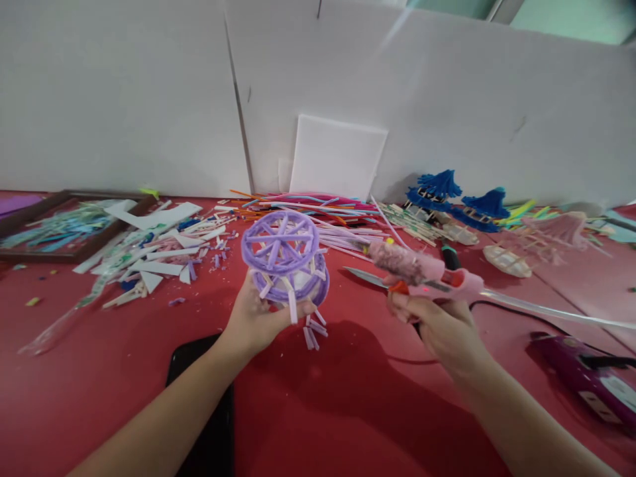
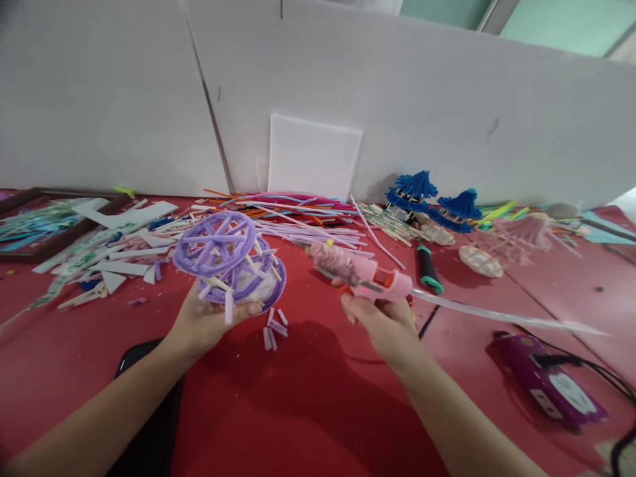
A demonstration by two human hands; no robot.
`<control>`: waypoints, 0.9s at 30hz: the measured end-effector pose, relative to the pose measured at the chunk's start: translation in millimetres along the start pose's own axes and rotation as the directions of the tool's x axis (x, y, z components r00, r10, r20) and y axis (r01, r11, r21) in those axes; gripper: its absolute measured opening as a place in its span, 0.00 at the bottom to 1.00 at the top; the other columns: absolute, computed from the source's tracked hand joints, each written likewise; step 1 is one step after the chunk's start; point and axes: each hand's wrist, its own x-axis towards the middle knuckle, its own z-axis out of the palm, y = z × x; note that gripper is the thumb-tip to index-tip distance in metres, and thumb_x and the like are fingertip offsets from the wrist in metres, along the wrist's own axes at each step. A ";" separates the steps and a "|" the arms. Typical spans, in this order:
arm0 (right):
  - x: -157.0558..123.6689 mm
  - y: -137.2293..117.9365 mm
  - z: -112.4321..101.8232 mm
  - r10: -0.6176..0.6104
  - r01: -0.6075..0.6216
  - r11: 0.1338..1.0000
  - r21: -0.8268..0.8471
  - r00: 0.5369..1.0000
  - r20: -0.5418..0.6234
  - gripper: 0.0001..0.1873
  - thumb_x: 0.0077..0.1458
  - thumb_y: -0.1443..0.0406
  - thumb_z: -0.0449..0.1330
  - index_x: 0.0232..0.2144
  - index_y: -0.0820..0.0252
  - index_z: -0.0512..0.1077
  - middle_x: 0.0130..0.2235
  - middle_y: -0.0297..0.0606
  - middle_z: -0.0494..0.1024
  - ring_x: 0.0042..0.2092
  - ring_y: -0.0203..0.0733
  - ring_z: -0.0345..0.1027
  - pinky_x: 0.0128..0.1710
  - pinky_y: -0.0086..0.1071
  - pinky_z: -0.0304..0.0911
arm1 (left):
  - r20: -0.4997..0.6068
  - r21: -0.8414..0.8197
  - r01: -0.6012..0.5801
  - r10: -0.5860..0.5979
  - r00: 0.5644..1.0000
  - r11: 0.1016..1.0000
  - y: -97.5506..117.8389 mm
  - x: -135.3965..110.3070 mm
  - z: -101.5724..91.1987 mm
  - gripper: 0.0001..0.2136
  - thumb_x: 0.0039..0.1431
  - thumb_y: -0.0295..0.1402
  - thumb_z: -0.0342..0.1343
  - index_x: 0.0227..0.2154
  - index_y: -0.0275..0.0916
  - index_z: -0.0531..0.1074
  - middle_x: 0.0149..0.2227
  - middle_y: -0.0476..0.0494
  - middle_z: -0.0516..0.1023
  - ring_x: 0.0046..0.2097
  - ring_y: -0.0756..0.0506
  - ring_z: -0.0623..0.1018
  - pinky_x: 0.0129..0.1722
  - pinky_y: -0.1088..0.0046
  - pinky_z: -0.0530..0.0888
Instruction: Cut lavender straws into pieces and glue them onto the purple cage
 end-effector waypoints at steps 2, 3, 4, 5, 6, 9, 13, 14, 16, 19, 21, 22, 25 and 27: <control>-10.8 6.7 4.1 0.038 -0.038 0.999 0.002 0.999 0.016 0.05 0.46 0.64 0.61 0.22 0.57 0.71 0.20 0.32 0.68 0.23 0.37 0.59 0.23 0.33 0.56 | 0.019 0.014 0.012 -0.013 1.000 1.000 -0.5 0.3 -0.3 0.27 0.31 0.35 0.72 0.37 0.42 0.66 0.36 0.44 0.78 0.40 0.37 0.80 0.42 0.54 0.77; -15.3 7.8 4.6 0.040 -0.039 0.999 -0.010 0.999 0.021 0.05 0.45 0.64 0.61 0.21 0.57 0.71 0.20 0.33 0.69 0.24 0.38 0.61 0.24 0.33 0.58 | 0.026 0.022 0.018 -0.018 0.999 1.000 -0.5 0.4 -0.3 0.28 0.30 0.35 0.72 0.37 0.42 0.66 0.36 0.44 0.78 0.40 0.37 0.80 0.42 0.53 0.77; -18.8 7.5 4.3 0.019 -0.018 0.999 -0.030 0.999 0.036 0.04 0.45 0.64 0.61 0.21 0.56 0.71 0.21 0.34 0.70 0.25 0.39 0.62 0.25 0.34 0.59 | 0.031 0.030 0.018 -0.019 0.999 0.999 -0.5 0.2 -0.1 0.28 0.29 0.35 0.72 0.37 0.42 0.66 0.35 0.44 0.78 0.40 0.36 0.80 0.42 0.53 0.77; -21.3 6.2 3.3 -0.018 0.022 0.998 -0.062 0.998 0.063 0.03 0.45 0.65 0.61 0.21 0.56 0.72 0.23 0.34 0.71 0.26 0.41 0.63 0.26 0.35 0.60 | 0.033 0.036 0.014 -0.015 0.999 0.999 -0.5 0.0 0.1 0.29 0.29 0.35 0.72 0.37 0.42 0.66 0.36 0.44 0.78 0.40 0.36 0.80 0.42 0.52 0.77; -22.8 4.7 1.8 -0.058 0.067 0.993 -0.101 0.993 0.098 0.03 0.46 0.65 0.61 0.22 0.55 0.73 0.24 0.35 0.72 0.27 0.41 0.64 0.27 0.35 0.61 | 0.033 0.037 0.007 -0.008 0.999 0.999 -0.6 -0.4 0.3 0.29 0.28 0.35 0.73 0.37 0.42 0.66 0.36 0.43 0.78 0.41 0.35 0.80 0.42 0.51 0.77; -23.7 3.3 -4.9 -0.139 0.173 0.961 -0.215 0.977 0.162 0.05 0.48 0.66 0.60 0.22 0.53 0.73 0.25 0.35 0.73 0.29 0.43 0.66 0.30 0.36 0.63 | 0.035 0.029 0.000 -0.001 0.999 1.000 -0.8 -1.5 0.8 0.30 0.29 0.35 0.73 0.39 0.43 0.66 0.38 0.43 0.78 0.42 0.34 0.79 0.43 0.50 0.77; -23.4 11.0 -14.3 -0.142 0.165 0.940 -0.299 0.985 0.099 0.05 0.47 0.66 0.61 0.21 0.53 0.72 0.22 0.33 0.70 0.27 0.43 0.65 0.30 0.36 0.63 | 0.038 0.053 -0.004 0.002 0.999 0.999 0.6 -1.8 0.6 0.29 0.29 0.32 0.72 0.37 0.43 0.66 0.35 0.45 0.78 0.42 0.35 0.79 0.46 0.50 0.75; -23.6 12.4 -15.6 -0.149 0.171 0.933 -0.315 0.984 0.093 0.05 0.47 0.66 0.61 0.22 0.53 0.72 0.21 0.33 0.70 0.27 0.43 0.65 0.29 0.36 0.63 | 0.042 0.064 -0.010 0.007 0.999 0.998 1.0 -1.7 0.5 0.29 0.29 0.32 0.72 0.38 0.43 0.66 0.35 0.45 0.78 0.42 0.35 0.79 0.46 0.49 0.75; -23.8 12.2 -16.3 -0.185 0.205 0.917 -0.342 0.979 0.091 0.05 0.47 0.66 0.60 0.22 0.53 0.71 0.20 0.33 0.69 0.27 0.43 0.64 0.29 0.36 0.62 | 0.055 0.085 -0.026 0.022 0.998 0.996 1.7 -1.4 0.4 0.29 0.30 0.32 0.72 0.39 0.43 0.67 0.38 0.43 0.78 0.44 0.34 0.78 0.48 0.48 0.74; -23.3 4.7 -13.9 -0.259 0.291 0.876 -0.384 0.956 0.135 0.05 0.47 0.66 0.59 0.22 0.53 0.70 0.19 0.33 0.68 0.25 0.43 0.63 0.29 0.36 0.61 | 0.088 0.113 -0.060 0.050 0.995 0.992 2.0 -1.2 0.2 0.28 0.31 0.33 0.72 0.39 0.42 0.68 0.40 0.42 0.78 0.47 0.33 0.78 0.49 0.48 0.73; -22.7 -2.3 -11.8 -0.299 0.347 0.843 -0.412 0.938 0.177 0.05 0.47 0.66 0.58 0.21 0.53 0.69 0.19 0.34 0.67 0.24 0.42 0.62 0.27 0.36 0.60 | 0.107 0.118 -0.075 0.062 0.992 0.990 1.6 -1.2 0.0 0.26 0.31 0.34 0.72 0.38 0.42 0.69 0.40 0.41 0.78 0.46 0.33 0.78 0.48 0.50 0.75; -22.4 -5.3 -11.0 -0.320 0.375 0.825 -0.422 0.927 0.198 0.06 0.47 0.66 0.57 0.21 0.53 0.69 0.19 0.34 0.67 0.23 0.41 0.61 0.27 0.36 0.59 | 0.110 0.119 -0.078 0.065 0.992 0.990 1.2 -1.2 -0.2 0.26 0.31 0.34 0.72 0.38 0.41 0.70 0.40 0.41 0.78 0.46 0.33 0.78 0.47 0.50 0.75; -21.9 -10.7 -9.7 -0.376 0.444 0.784 -0.433 0.896 0.237 0.06 0.48 0.68 0.55 0.22 0.54 0.67 0.20 0.33 0.66 0.23 0.40 0.60 0.25 0.35 0.56 | 0.104 0.128 -0.086 0.072 0.992 0.988 0.4 -1.4 -0.7 0.29 0.31 0.35 0.72 0.40 0.41 0.69 0.41 0.41 0.78 0.47 0.33 0.78 0.48 0.50 0.74; -21.8 -11.0 -9.2 -0.398 0.470 0.769 -0.433 0.882 0.251 0.06 0.48 0.69 0.55 0.23 0.54 0.66 0.20 0.33 0.66 0.23 0.40 0.61 0.24 0.34 0.55 | 0.102 0.131 -0.082 0.069 0.992 0.988 0.6 -1.6 -0.9 0.30 0.31 0.35 0.72 0.41 0.41 0.69 0.41 0.41 0.79 0.47 0.33 0.78 0.49 0.50 0.74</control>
